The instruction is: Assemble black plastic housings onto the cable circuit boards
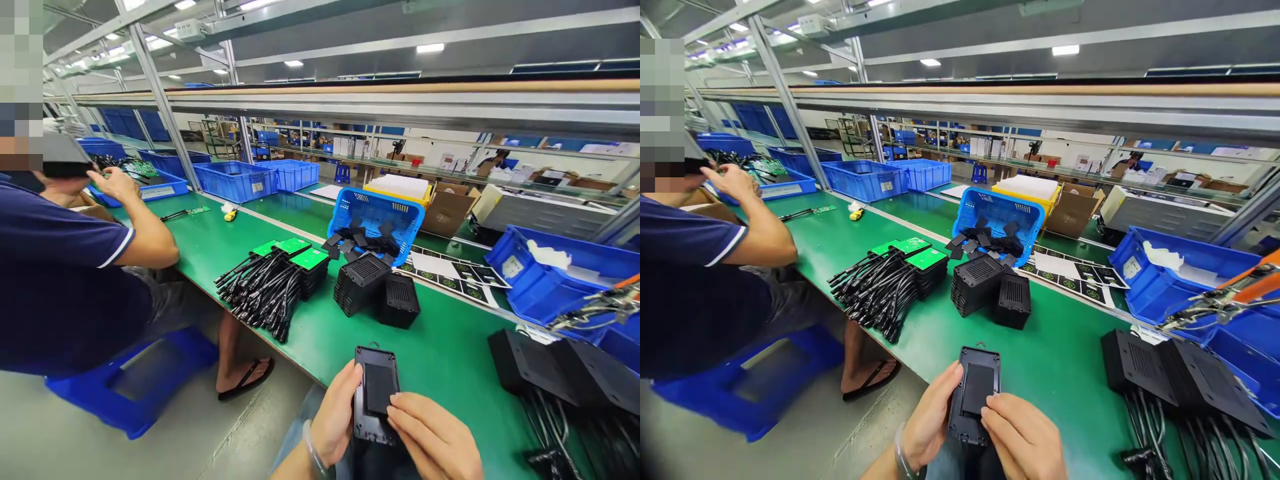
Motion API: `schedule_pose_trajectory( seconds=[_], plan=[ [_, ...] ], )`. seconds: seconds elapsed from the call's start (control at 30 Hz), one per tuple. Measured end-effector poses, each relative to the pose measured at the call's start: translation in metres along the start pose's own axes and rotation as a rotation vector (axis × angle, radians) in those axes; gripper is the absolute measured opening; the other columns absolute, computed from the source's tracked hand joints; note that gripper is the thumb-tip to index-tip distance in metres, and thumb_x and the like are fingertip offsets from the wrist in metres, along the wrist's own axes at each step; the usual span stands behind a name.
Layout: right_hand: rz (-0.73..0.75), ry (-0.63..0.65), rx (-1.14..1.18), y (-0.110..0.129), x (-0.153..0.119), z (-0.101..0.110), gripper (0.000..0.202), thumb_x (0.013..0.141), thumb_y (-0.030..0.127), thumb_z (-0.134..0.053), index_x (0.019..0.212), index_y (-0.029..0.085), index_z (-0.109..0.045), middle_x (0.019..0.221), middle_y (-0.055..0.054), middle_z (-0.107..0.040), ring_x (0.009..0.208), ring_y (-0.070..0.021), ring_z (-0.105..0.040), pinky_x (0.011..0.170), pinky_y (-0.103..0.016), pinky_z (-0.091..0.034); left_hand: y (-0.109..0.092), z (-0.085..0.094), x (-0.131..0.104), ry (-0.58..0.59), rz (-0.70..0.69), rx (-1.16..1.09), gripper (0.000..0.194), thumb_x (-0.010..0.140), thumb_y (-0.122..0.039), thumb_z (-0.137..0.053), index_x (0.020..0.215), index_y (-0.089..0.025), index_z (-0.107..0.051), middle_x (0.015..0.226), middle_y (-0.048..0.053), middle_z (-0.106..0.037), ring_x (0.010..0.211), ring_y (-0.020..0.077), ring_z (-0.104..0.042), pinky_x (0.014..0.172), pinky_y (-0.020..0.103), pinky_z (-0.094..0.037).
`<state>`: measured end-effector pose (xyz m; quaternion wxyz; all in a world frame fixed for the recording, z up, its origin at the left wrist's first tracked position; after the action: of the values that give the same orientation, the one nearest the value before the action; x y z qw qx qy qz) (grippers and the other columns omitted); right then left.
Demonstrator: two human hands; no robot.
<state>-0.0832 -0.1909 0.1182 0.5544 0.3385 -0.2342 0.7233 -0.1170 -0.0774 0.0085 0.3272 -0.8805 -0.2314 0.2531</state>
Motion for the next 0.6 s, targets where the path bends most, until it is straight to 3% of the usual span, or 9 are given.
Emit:
schedule_pose_trajectory(
  seconds=[0.2, 0.3, 0.37, 0.43, 0.53, 0.6],
  plan=[
    [0.0, -0.013, -0.051, 0.003, -0.013, -0.004, 0.019, 0.093, 0.014, -0.051, 0.098, 0.016, -0.07, 0.089, -0.005, -0.078, 0.087, -0.0137, -0.074, 0.084, -0.025, -0.061, -0.001, -0.011, -0.006, 0.127, -0.113, 0.177, 0.049, 0.079, -0.039, -0.076, 0.122, -0.018, -0.064, 0.118, 0.005, -0.071, 0.112, 0.0227, -0.061, 0.103, 0.034, -0.042],
    [-0.04, -0.043, -0.065, 0.002, -0.026, -0.006, 0.018, 0.091, 0.014, -0.056, 0.103, 0.018, -0.069, 0.092, -0.004, -0.077, 0.089, -0.0141, -0.072, 0.09, -0.029, -0.058, -0.002, -0.013, -0.007, 0.158, -0.185, 0.229, 0.044, 0.084, -0.035, -0.071, 0.123, -0.018, -0.061, 0.119, 0.007, -0.07, 0.11, 0.0223, -0.062, 0.101, 0.035, -0.043],
    [-0.208, -0.061, -0.1, -0.01, -0.038, -0.01, 0.025, 0.09, 0.021, -0.059, 0.114, 0.019, -0.065, 0.1, -0.009, -0.07, 0.094, -0.0169, -0.069, 0.086, -0.031, -0.059, -0.003, -0.014, -0.007, 0.161, -0.219, 0.242, 0.04, 0.085, -0.034, -0.07, 0.12, -0.017, -0.061, 0.115, 0.008, -0.072, 0.105, 0.0224, -0.064, 0.097, 0.034, -0.046],
    [-0.487, -0.055, -0.049, -0.033, -0.056, -0.019, 0.044, 0.09, 0.031, -0.061, 0.131, 0.019, -0.054, 0.101, -0.01, -0.062, 0.082, -0.0155, -0.067, 0.071, -0.027, -0.06, -0.003, -0.016, -0.007, 0.158, -0.246, 0.257, 0.04, 0.083, -0.035, -0.072, 0.116, -0.016, -0.061, 0.11, 0.008, -0.073, 0.1, 0.0223, -0.065, 0.093, 0.033, -0.047],
    [-0.912, 0.024, 0.345, -0.064, -0.093, -0.055, 0.061, 0.092, 0.044, -0.056, 0.143, 0.016, -0.038, 0.096, -0.008, -0.065, 0.065, -0.0119, -0.066, 0.06, -0.022, -0.059, 0.0, -0.019, -0.006, 0.164, -0.259, 0.288, 0.043, 0.081, -0.035, -0.073, 0.116, -0.014, -0.06, 0.108, 0.01, -0.072, 0.099, 0.0232, -0.065, 0.091, 0.034, -0.047],
    [-1.096, 0.06, 0.614, -0.076, -0.115, -0.08, 0.063, 0.089, 0.051, -0.057, 0.139, 0.015, -0.042, 0.103, -0.01, -0.072, 0.079, -0.0165, -0.072, 0.069, -0.024, -0.061, -0.002, -0.019, -0.005, 0.162, -0.295, 0.403, 0.041, 0.083, -0.035, -0.07, 0.116, -0.014, -0.06, 0.108, 0.01, -0.072, 0.1, 0.0244, -0.065, 0.091, 0.035, -0.048]
  ],
)
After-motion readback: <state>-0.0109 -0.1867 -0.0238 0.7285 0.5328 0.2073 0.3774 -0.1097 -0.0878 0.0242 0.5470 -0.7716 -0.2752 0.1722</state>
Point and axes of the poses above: each hand's wrist, its own x-axis towards the middle knuckle, its own z-axis out of the back of the hand, y = z × x, the point moved 10 cm from there along x, towards the middle knuckle
